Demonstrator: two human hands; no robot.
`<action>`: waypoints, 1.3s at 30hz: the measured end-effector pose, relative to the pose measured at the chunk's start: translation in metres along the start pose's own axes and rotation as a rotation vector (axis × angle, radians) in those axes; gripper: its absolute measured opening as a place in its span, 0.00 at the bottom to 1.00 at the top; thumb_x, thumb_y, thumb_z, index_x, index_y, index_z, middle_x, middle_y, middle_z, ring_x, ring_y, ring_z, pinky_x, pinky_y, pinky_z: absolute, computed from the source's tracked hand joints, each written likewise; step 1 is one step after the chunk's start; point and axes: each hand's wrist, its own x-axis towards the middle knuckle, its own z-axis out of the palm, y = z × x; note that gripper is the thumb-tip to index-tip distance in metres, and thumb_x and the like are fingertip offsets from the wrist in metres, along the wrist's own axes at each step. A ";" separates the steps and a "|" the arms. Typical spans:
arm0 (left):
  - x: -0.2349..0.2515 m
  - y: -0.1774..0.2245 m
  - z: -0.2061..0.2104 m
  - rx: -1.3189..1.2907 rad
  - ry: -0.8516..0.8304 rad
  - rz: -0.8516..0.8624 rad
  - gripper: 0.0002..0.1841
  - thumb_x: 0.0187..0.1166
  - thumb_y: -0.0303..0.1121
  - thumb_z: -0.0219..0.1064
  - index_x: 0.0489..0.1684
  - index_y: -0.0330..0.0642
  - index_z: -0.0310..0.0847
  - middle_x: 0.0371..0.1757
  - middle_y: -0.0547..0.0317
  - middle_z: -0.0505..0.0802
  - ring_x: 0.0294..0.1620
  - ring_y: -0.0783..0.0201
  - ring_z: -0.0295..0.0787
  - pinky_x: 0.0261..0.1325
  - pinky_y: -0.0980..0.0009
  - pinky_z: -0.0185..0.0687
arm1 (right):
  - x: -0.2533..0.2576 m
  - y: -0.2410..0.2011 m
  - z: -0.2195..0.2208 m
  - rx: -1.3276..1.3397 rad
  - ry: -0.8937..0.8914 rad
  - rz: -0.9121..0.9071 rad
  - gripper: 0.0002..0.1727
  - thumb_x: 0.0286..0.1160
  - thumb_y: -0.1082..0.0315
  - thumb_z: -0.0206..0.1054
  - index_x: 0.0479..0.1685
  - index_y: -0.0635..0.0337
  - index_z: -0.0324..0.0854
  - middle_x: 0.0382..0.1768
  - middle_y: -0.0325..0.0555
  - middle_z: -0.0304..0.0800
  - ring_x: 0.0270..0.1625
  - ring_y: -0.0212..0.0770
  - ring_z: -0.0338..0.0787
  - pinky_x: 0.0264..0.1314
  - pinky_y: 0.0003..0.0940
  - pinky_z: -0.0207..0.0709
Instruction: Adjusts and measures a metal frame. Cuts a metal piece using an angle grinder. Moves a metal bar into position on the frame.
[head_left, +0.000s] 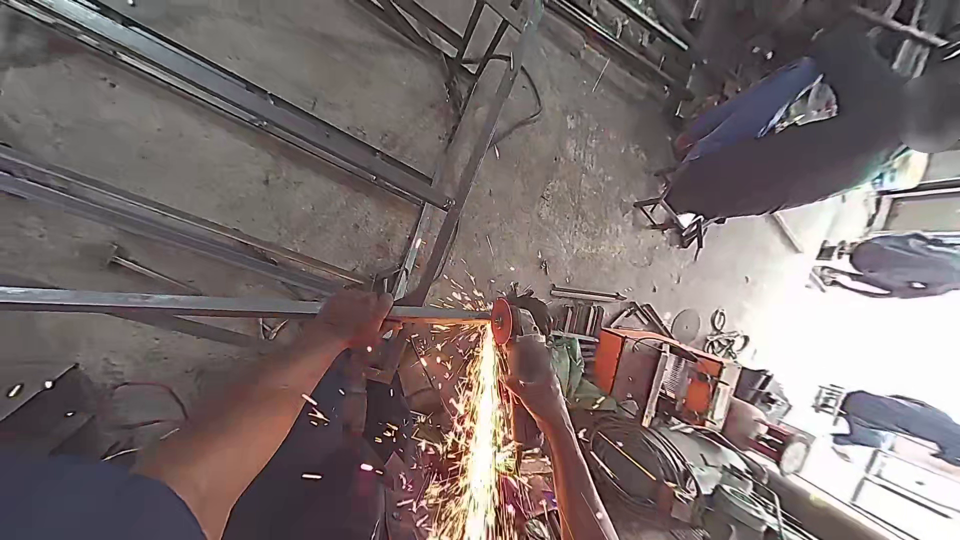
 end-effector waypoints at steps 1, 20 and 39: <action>0.000 -0.001 0.000 -0.008 -0.002 0.001 0.32 0.79 0.67 0.58 0.59 0.47 0.82 0.43 0.50 0.93 0.50 0.46 0.93 0.51 0.44 0.88 | 0.000 -0.001 0.000 0.000 -0.007 0.005 0.59 0.48 0.55 0.88 0.88 0.52 0.59 0.65 0.59 0.86 0.63 0.54 0.89 0.65 0.60 0.82; -0.003 0.000 -0.004 -0.024 0.012 0.026 0.32 0.82 0.67 0.55 0.59 0.47 0.83 0.46 0.50 0.93 0.52 0.47 0.93 0.54 0.45 0.88 | -0.006 0.020 0.006 0.028 -0.029 -0.035 0.58 0.50 0.54 0.88 0.89 0.51 0.59 0.65 0.57 0.87 0.64 0.50 0.90 0.67 0.55 0.83; -0.003 0.002 -0.007 -0.069 -0.003 -0.001 0.29 0.81 0.63 0.60 0.59 0.47 0.82 0.44 0.48 0.93 0.52 0.44 0.93 0.53 0.42 0.88 | 0.000 -0.002 -0.002 -0.032 -0.007 -0.009 0.60 0.50 0.56 0.87 0.91 0.56 0.55 0.67 0.61 0.85 0.67 0.55 0.87 0.70 0.57 0.80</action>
